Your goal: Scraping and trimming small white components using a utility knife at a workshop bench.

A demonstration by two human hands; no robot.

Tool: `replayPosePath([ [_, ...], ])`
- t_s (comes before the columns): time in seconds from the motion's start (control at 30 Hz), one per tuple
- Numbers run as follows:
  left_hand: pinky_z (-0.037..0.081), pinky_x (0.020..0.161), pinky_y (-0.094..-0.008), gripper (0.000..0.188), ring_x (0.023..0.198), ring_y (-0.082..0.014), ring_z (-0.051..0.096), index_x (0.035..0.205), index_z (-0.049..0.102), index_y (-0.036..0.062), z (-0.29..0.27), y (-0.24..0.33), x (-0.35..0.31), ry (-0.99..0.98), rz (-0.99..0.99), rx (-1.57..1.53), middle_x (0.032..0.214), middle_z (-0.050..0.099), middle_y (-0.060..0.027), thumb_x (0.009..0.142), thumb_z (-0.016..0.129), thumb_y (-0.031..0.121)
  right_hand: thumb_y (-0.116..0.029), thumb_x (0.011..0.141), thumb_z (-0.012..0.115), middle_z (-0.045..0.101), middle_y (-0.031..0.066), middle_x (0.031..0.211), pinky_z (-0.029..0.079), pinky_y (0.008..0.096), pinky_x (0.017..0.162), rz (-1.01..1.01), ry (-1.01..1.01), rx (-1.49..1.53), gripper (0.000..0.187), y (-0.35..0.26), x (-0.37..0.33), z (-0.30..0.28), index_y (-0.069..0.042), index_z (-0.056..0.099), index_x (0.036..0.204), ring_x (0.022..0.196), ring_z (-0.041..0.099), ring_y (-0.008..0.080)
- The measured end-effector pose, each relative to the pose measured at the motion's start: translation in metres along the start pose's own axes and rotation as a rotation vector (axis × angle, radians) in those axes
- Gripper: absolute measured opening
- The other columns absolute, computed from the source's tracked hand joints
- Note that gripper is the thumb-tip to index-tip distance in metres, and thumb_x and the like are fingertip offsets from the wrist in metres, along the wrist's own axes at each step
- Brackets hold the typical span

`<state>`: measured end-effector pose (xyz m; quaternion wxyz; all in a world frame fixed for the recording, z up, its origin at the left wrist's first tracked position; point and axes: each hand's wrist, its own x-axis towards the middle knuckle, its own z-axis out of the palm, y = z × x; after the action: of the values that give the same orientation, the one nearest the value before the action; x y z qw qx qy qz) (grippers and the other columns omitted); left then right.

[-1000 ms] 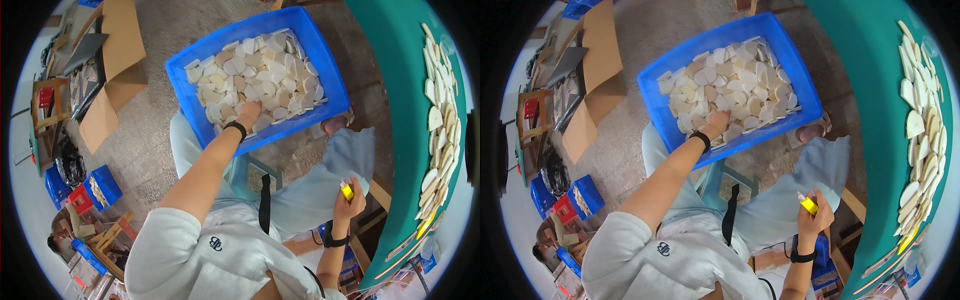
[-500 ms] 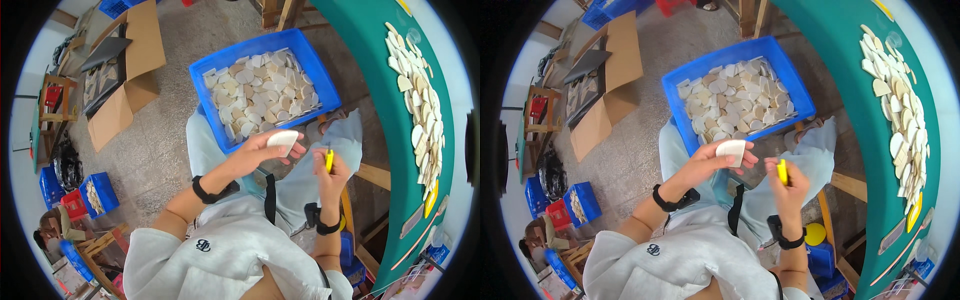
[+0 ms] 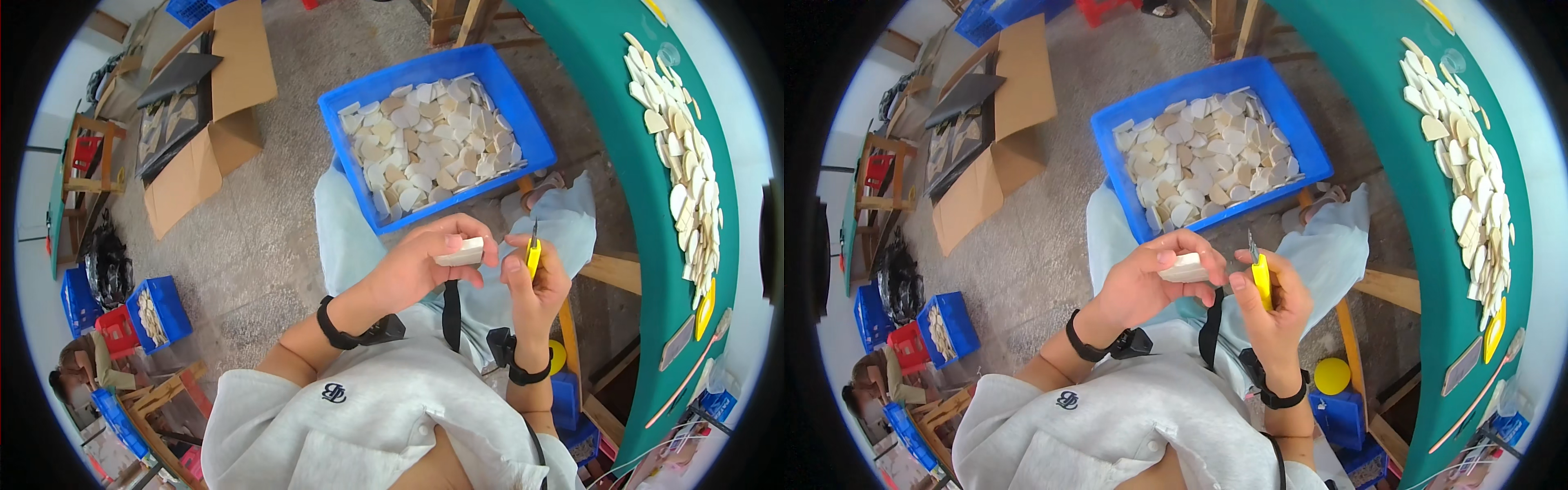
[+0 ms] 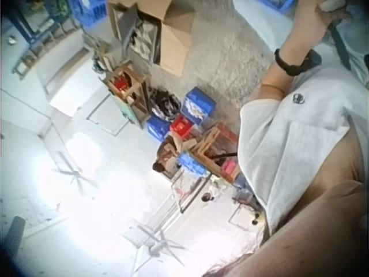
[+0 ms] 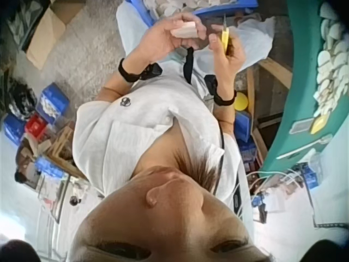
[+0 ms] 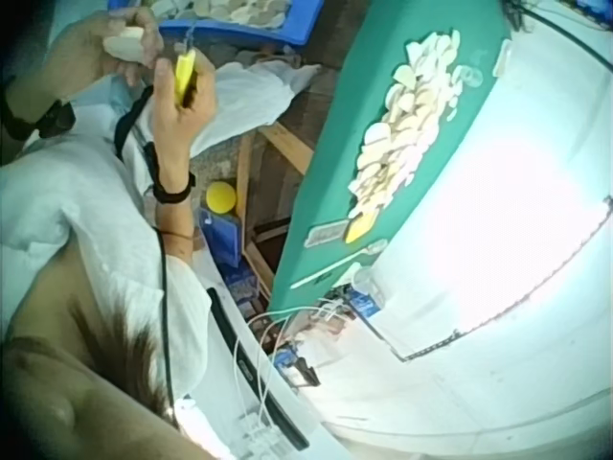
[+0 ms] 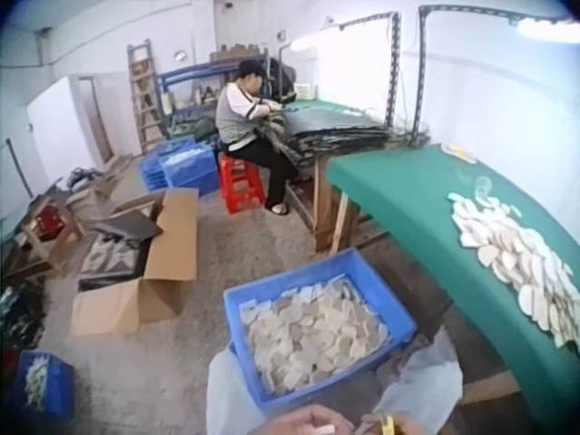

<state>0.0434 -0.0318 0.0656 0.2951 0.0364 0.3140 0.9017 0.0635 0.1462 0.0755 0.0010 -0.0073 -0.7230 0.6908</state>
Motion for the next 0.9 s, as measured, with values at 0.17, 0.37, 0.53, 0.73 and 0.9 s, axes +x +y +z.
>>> replayPosePath([
  [0.17, 0.047, 0.078, -0.0314, 0.028, 0.092, -0.0165, 0.054, 0.098, 0.052, 0.0051, -0.002, 0.002, -0.003, -0.028, -0.031, -0.113, 0.093, 0.055, -0.0065, 0.089, 0.047, 0.032, -0.004, 0.081, 0.068, 0.059, -0.0017, 0.079, 0.035, 0.0152, 0.054, -0.013, -0.007, -0.026, 0.023, 0.002, -0.002, 0.003, 0.0, 0.061, 0.102, 0.063, 0.046, 0.0007],
  [0.37, 0.046, 0.075, -0.029, 0.027, 0.086, -0.0154, 0.055, 0.089, 0.054, 0.0077, -0.002, 0.004, -0.003, -0.044, -0.072, -0.186, 0.087, 0.054, -0.0035, 0.09, 0.045, 0.034, -0.003, 0.08, 0.069, 0.06, -0.0015, 0.079, 0.035, 0.0151, 0.054, -0.016, -0.013, -0.042, 0.022, 0.004, -0.004, 0.006, 0.001, 0.061, 0.1, 0.062, 0.045, 0.0004],
  [0.53, 0.044, 0.074, -0.0289, 0.029, 0.084, -0.0152, 0.054, 0.087, 0.055, 0.0087, -0.005, -0.001, -0.002, -0.012, -0.071, -0.195, 0.085, 0.054, -0.0024, 0.09, 0.045, 0.036, -0.002, 0.08, 0.068, 0.06, -0.0012, 0.08, 0.035, 0.0149, 0.055, -0.005, -0.038, -0.051, 0.023, 0.002, -0.004, 0.004, 0.001, 0.061, 0.101, 0.062, 0.045, 0.0005],
  [0.73, 0.038, 0.077, -0.0282, 0.035, 0.084, -0.0146, 0.045, 0.103, 0.048, 0.0076, 0.005, -0.007, -0.003, 0.156, 0.056, 0.239, 0.091, 0.045, -0.0018, 0.087, 0.051, 0.039, -0.008, 0.082, 0.067, 0.06, 0.0027, 0.08, 0.036, 0.0173, 0.054, -0.048, -0.042, -0.079, 0.023, -0.003, -0.004, 0.001, 0.0, 0.061, 0.103, 0.061, 0.049, 0.0037],
  [0.9, 0.03, 0.082, -0.0266, 0.038, 0.086, -0.0134, 0.034, 0.106, 0.039, 0.0074, 0.009, -0.008, -0.009, 0.16, 0.158, 0.672, 0.097, 0.036, -0.0025, 0.083, 0.06, 0.028, -0.016, 0.077, 0.072, 0.056, 0.0058, 0.068, 0.039, 0.0253, 0.048, -0.375, -0.212, -0.616, 0.031, -0.029, 0.001, -0.004, -0.005, 0.064, 0.105, 0.052, 0.052, 0.0156],
])
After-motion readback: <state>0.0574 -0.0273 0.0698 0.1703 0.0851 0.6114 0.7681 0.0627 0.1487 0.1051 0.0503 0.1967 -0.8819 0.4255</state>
